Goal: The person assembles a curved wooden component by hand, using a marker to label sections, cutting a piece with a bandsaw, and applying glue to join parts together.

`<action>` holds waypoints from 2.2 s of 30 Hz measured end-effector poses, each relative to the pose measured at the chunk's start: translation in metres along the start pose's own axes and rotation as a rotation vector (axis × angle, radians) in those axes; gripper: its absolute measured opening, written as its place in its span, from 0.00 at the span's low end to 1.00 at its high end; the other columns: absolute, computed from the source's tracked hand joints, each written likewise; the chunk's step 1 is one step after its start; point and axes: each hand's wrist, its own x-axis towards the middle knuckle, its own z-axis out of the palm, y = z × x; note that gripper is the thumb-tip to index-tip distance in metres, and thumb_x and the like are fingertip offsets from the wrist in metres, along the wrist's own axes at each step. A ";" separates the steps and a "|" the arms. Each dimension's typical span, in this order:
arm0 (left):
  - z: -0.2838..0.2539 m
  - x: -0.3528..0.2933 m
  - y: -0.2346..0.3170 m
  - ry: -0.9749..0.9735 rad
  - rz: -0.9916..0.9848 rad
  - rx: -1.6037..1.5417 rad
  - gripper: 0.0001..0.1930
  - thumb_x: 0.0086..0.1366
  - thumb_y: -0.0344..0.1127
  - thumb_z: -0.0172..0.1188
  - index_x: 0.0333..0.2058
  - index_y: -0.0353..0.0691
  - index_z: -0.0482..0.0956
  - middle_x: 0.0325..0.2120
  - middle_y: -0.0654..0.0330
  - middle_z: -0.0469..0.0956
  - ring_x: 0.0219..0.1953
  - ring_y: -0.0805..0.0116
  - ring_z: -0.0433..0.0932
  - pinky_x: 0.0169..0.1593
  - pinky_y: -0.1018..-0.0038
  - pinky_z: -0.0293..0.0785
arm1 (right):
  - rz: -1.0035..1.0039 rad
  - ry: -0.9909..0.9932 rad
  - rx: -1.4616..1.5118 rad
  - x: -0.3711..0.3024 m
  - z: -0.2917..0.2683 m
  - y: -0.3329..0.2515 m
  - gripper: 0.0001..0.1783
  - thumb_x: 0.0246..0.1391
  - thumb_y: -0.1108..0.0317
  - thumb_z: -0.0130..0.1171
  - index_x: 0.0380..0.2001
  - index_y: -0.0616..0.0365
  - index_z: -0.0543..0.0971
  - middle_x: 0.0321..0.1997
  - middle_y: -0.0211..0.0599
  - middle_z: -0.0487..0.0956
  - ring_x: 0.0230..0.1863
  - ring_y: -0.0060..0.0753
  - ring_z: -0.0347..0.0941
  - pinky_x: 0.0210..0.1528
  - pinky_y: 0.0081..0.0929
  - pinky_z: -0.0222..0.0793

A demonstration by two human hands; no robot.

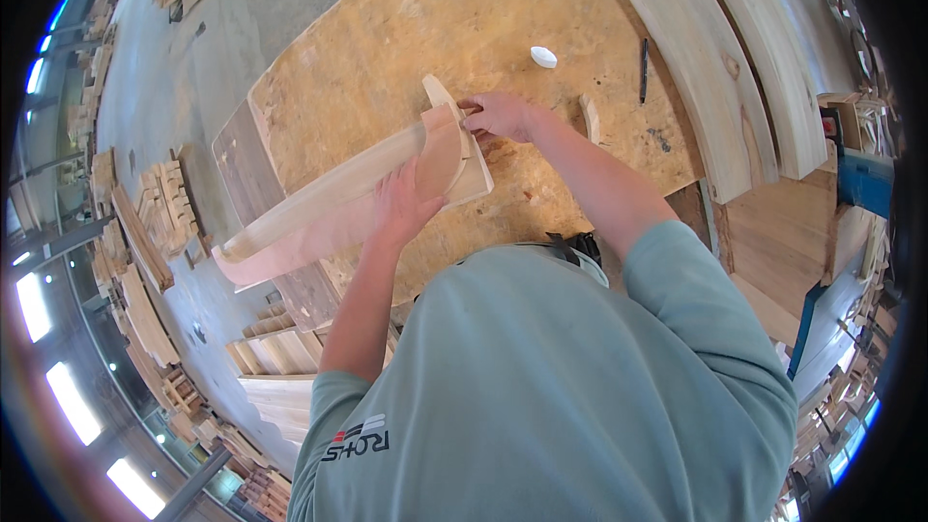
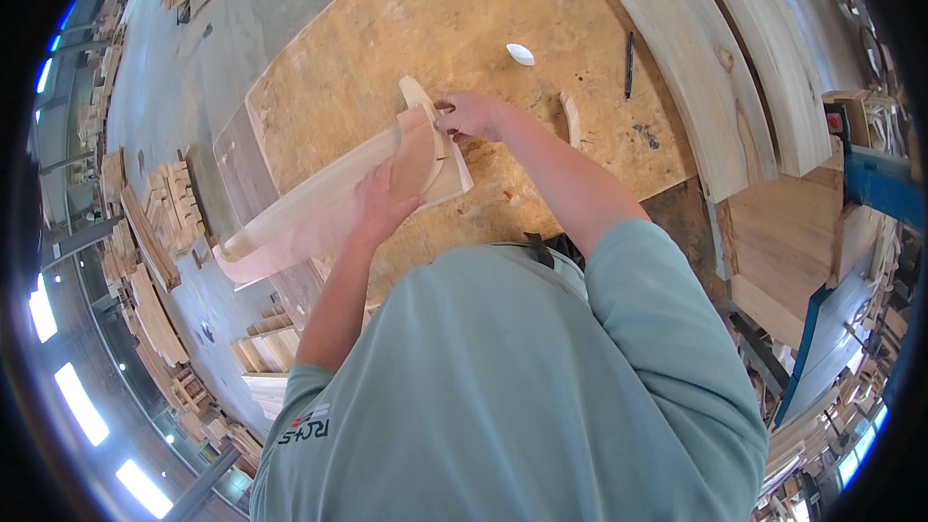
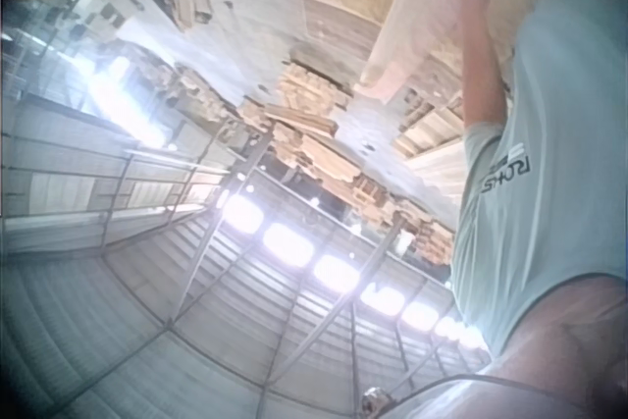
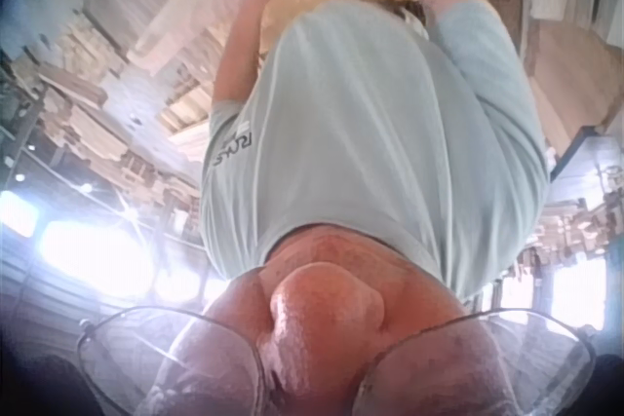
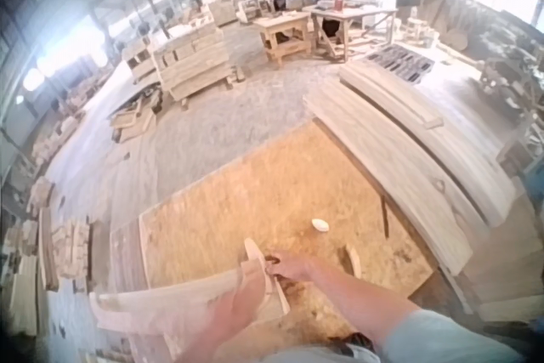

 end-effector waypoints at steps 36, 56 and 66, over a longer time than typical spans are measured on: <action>-0.008 0.052 0.043 -0.072 -0.130 -0.368 0.58 0.44 0.40 0.78 0.69 0.28 0.51 0.58 0.40 0.72 0.61 0.48 0.72 0.64 0.61 0.69 | -0.098 0.200 -0.215 0.058 0.004 -0.022 0.23 0.53 0.53 0.69 0.37 0.67 0.84 0.32 0.39 0.81 0.31 0.28 0.75 0.32 0.30 0.72; -0.006 0.094 0.013 -0.290 -0.451 -1.212 0.21 0.67 0.32 0.65 0.55 0.31 0.74 0.47 0.56 0.82 0.46 0.67 0.82 0.50 0.69 0.81 | -0.098 0.166 0.138 0.046 0.005 -0.003 0.24 0.56 0.53 0.70 0.44 0.65 0.80 0.35 0.33 0.78 0.33 0.23 0.70 0.35 0.25 0.69; -0.007 0.102 0.013 -0.291 -0.538 -1.186 0.19 0.65 0.34 0.67 0.52 0.32 0.77 0.45 0.56 0.82 0.44 0.67 0.82 0.48 0.69 0.81 | -0.133 0.189 0.218 0.052 0.008 0.005 0.22 0.57 0.55 0.70 0.41 0.65 0.81 0.32 0.32 0.78 0.30 0.23 0.70 0.33 0.26 0.69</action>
